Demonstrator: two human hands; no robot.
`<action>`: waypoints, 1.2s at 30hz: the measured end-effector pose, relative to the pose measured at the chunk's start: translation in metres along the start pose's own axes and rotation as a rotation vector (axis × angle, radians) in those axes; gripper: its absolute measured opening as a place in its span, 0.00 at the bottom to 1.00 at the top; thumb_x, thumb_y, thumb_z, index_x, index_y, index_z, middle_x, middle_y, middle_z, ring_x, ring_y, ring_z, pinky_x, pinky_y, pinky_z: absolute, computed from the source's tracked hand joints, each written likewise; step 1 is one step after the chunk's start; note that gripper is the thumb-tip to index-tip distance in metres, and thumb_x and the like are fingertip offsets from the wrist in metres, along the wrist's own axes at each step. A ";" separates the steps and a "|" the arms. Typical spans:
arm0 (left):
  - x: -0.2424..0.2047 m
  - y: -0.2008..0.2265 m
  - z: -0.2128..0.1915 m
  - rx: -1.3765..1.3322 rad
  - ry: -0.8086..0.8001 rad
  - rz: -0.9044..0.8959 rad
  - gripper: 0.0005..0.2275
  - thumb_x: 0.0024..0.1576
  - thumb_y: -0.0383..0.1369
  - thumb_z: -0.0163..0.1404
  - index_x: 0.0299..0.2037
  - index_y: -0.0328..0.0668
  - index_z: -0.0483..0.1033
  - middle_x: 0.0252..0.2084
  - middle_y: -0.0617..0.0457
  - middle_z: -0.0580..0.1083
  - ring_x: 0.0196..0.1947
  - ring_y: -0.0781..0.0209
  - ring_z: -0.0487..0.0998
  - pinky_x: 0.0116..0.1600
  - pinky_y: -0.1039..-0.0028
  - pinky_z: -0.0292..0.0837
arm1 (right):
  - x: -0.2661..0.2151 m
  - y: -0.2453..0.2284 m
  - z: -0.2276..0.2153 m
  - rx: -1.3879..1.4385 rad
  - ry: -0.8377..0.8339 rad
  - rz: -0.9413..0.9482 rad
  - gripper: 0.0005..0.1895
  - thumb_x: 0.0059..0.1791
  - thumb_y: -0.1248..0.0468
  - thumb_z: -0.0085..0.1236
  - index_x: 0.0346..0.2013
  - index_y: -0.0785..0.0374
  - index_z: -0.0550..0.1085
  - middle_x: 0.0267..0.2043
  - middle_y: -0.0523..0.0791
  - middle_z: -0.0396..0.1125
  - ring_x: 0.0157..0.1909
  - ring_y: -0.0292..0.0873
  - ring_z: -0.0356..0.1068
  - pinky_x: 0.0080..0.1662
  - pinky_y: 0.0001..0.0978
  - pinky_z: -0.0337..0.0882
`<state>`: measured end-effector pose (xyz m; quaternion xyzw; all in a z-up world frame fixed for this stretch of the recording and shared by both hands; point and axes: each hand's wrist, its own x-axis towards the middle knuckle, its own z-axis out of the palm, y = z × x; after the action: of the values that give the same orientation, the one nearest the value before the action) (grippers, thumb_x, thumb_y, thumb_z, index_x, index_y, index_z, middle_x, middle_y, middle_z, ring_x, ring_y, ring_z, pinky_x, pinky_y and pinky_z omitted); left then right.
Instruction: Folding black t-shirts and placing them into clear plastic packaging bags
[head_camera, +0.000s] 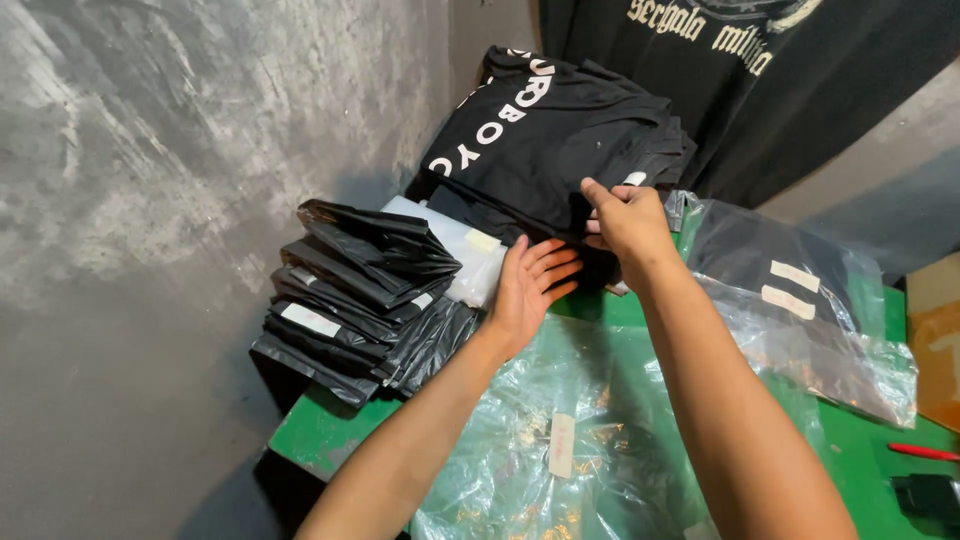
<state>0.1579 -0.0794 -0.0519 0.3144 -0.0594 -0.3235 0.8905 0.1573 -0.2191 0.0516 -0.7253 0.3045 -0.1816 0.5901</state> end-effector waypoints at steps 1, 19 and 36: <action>-0.001 -0.002 0.000 0.035 -0.016 0.011 0.32 0.64 0.60 0.39 0.64 0.40 0.71 0.58 0.42 0.75 0.60 0.46 0.76 0.61 0.53 0.74 | 0.005 0.007 0.002 0.061 0.018 0.005 0.24 0.49 0.50 0.66 0.38 0.73 0.76 0.30 0.50 0.68 0.28 0.44 0.76 0.30 0.38 0.82; -0.016 0.021 0.018 -0.147 0.048 -0.079 0.43 0.51 0.76 0.37 0.62 0.49 0.66 0.58 0.41 0.71 0.60 0.38 0.72 0.60 0.42 0.69 | -0.070 0.020 0.000 0.374 -0.001 0.053 0.12 0.50 0.64 0.60 0.39 0.67 0.66 0.28 0.45 0.57 0.22 0.44 0.69 0.24 0.33 0.76; -0.043 0.029 0.032 -0.229 0.193 -0.228 0.24 0.52 0.47 0.61 0.50 0.34 0.81 0.50 0.37 0.80 0.47 0.40 0.83 0.52 0.52 0.81 | -0.101 0.036 -0.085 0.643 -0.097 0.234 0.27 0.51 0.47 0.59 0.55 0.61 0.68 0.53 0.46 0.65 0.60 0.46 0.63 0.64 0.50 0.67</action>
<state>0.1295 -0.0525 -0.0049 0.2450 0.0996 -0.3951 0.8797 0.0202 -0.2206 0.0466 -0.4700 0.2844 -0.1647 0.8192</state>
